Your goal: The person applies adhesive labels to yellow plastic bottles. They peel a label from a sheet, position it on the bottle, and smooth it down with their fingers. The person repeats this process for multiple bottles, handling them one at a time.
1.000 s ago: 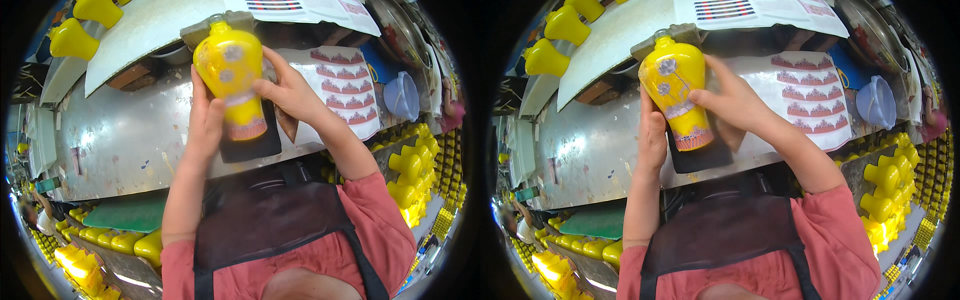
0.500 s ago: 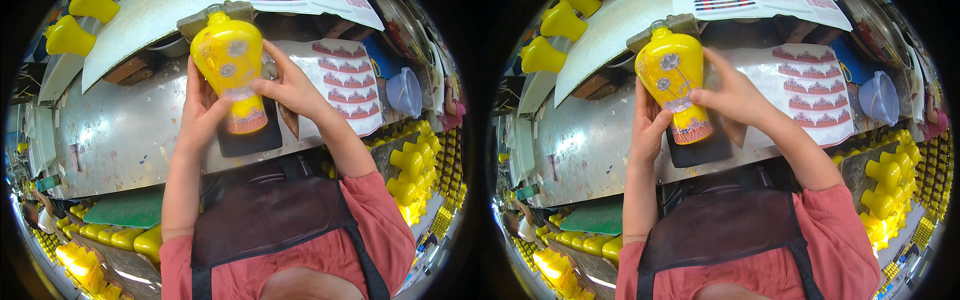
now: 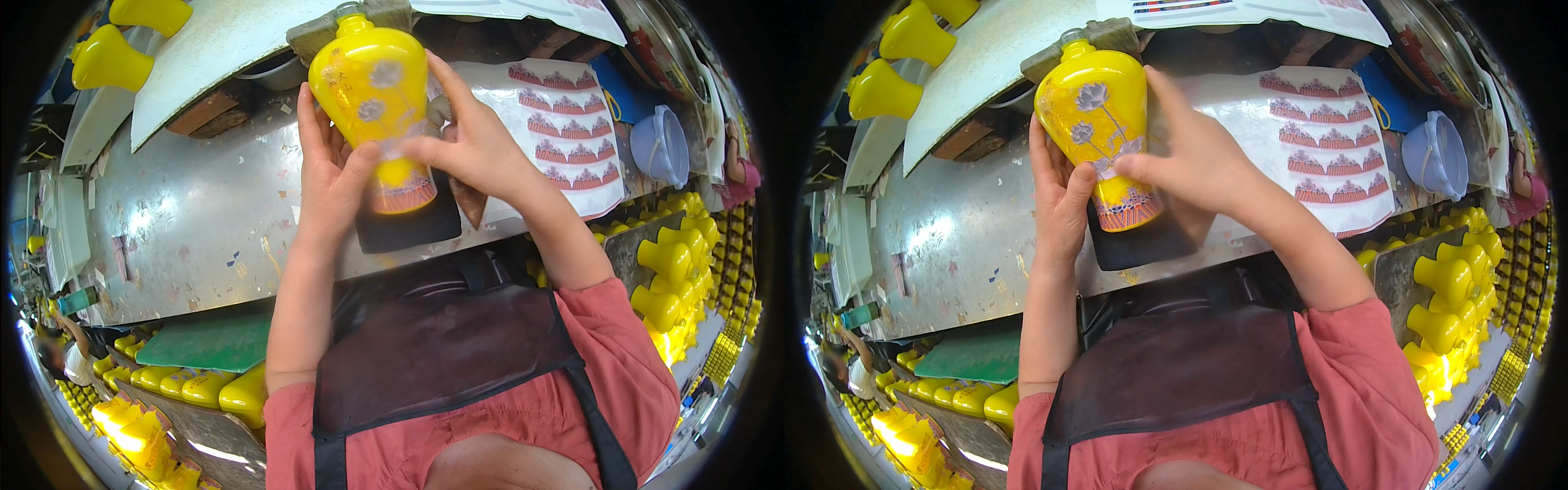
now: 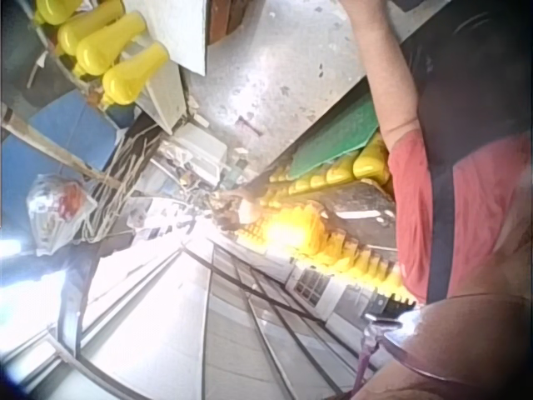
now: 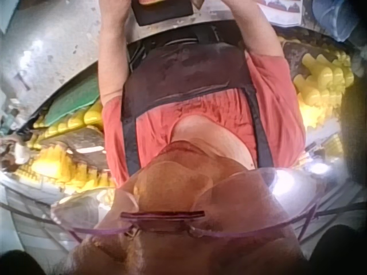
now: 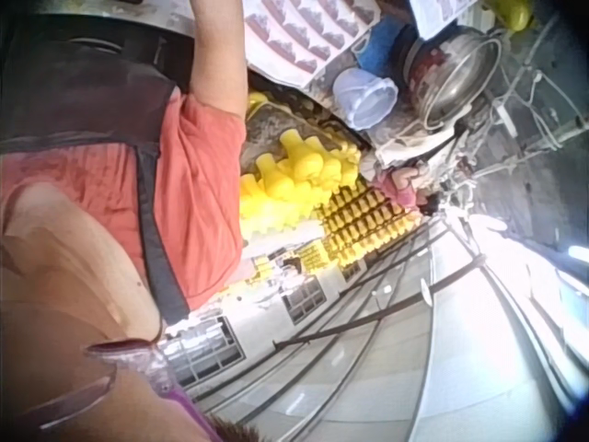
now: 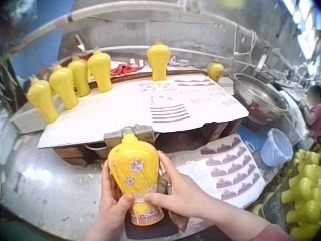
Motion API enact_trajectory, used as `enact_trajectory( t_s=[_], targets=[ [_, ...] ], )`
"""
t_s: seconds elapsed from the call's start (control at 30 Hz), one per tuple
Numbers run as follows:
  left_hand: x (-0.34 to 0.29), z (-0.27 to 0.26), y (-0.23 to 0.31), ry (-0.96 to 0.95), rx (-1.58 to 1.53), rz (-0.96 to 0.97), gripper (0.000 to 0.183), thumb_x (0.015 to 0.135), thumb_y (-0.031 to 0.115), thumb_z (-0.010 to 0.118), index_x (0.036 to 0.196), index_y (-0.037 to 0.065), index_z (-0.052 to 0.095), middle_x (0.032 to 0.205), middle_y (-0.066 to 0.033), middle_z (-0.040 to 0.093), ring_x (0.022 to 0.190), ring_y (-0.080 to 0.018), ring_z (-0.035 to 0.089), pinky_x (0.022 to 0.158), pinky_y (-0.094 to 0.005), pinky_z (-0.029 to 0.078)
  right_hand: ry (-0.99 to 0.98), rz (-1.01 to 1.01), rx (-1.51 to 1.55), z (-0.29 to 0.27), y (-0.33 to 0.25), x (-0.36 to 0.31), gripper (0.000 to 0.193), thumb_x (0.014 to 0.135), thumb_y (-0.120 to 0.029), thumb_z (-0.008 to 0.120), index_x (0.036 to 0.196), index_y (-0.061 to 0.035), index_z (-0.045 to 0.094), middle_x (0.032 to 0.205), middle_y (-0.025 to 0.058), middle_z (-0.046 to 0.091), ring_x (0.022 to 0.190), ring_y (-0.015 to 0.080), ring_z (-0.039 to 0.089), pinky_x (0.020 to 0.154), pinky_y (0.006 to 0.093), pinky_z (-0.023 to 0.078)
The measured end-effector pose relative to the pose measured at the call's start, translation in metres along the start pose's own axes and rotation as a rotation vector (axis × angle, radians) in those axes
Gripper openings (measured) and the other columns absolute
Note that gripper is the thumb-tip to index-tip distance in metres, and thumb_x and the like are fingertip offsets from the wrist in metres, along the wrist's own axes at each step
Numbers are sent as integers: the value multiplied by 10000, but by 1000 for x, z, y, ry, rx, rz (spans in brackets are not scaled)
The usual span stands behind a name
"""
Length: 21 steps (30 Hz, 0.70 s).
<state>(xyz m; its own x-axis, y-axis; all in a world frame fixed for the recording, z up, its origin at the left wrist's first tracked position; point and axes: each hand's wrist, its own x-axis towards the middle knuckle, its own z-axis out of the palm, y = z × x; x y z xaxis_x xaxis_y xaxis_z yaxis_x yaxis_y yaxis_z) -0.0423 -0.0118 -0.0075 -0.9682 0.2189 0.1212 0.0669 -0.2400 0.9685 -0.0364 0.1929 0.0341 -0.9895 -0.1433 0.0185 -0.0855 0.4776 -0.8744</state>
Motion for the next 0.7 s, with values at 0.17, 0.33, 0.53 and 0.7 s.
enact_trajectory(
  t_s=[0.17,0.33,0.53,0.7],
  targets=[
    [8,-10,2,66,488,343,885,989,391,638,1654,160,102,1645,-204,164,1464,-341,346,1150,-445,373,9,33,213,-5,8,-1,860,902,-416,721,1574,-51,329,1037,262,701,950,309,706,859,364,538],
    [22,-23,5,-25,978,593,719,968,458,635,1583,187,381,1647,-206,145,1454,-377,338,1128,-443,398,17,24,139,2,6,-4,858,910,-358,729,1593,-65,301,1104,213,646,819,198,669,758,311,531],
    [31,-28,-3,-92,822,617,698,958,510,625,1549,184,446,1637,-203,184,1441,-382,349,1126,-444,398,-14,58,98,1,0,-6,869,909,-221,736,1622,-83,259,1461,166,509,692,38,588,625,211,498],
    [33,-33,-5,-96,870,640,712,951,549,610,1544,187,456,1626,-211,215,1435,-392,353,1120,-448,398,7,83,117,3,0,-5,990,818,-381,797,1595,-47,281,920,163,636,650,171,605,653,312,515]
  ],
)
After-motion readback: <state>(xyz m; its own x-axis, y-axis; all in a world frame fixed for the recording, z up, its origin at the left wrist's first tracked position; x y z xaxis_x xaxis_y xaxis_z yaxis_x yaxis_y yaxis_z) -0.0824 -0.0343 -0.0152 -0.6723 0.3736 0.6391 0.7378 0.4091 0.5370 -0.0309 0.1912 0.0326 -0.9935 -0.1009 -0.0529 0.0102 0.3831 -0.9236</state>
